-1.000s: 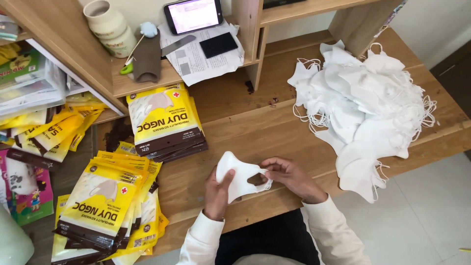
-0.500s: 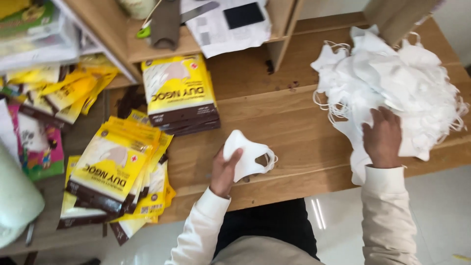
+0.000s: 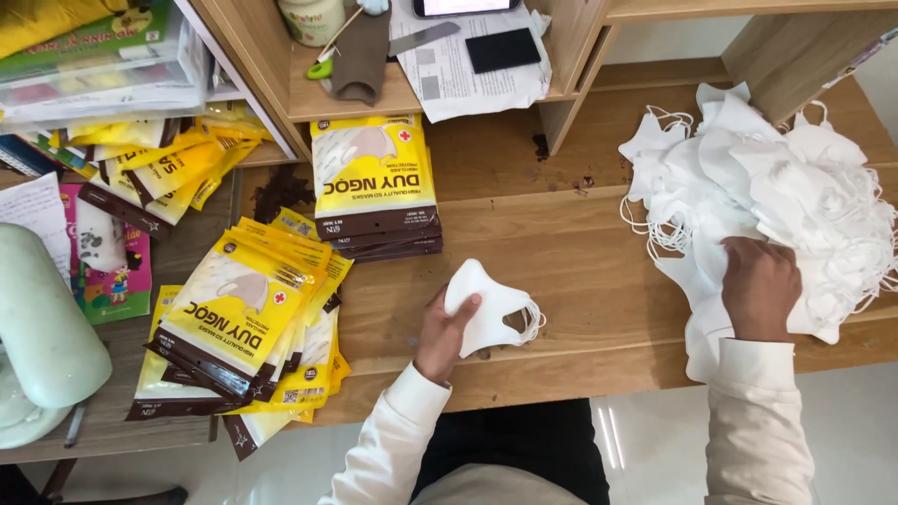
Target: The person picks up individual face masks, folds them, and inserts them one by one into yellow plastic packets.
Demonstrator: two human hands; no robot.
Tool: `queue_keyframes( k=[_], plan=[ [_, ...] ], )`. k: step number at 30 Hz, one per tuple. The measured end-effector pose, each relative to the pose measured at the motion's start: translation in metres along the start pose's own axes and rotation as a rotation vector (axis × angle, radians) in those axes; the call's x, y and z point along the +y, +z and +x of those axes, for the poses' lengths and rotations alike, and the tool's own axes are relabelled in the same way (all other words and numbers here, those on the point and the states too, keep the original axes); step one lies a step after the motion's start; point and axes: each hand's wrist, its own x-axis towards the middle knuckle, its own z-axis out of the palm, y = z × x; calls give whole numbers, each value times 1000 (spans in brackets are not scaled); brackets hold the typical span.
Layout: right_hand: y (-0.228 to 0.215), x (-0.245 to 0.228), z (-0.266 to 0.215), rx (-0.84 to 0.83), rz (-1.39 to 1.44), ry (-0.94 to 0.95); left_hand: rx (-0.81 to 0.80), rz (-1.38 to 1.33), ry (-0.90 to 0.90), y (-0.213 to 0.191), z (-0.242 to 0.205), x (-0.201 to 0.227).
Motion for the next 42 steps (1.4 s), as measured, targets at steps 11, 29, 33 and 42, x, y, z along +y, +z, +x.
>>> queue_keyframes(
  k=[11, 29, 33, 42],
  plan=[
    [-141, -135, 24, 380, 758, -21, -18, -20, 13, -1, 3, -5],
    [-138, -324, 7, -261, 1030, -193, -266, 128, 278, -16, 11, -16],
    [-132, -326, 5, -197, 1014, -187, -316, 123, 286, -17, 24, -31],
    [-130, -324, 8, -171, 1011, -213, -364, 99, 319, -29, 34, -48]
  ],
)
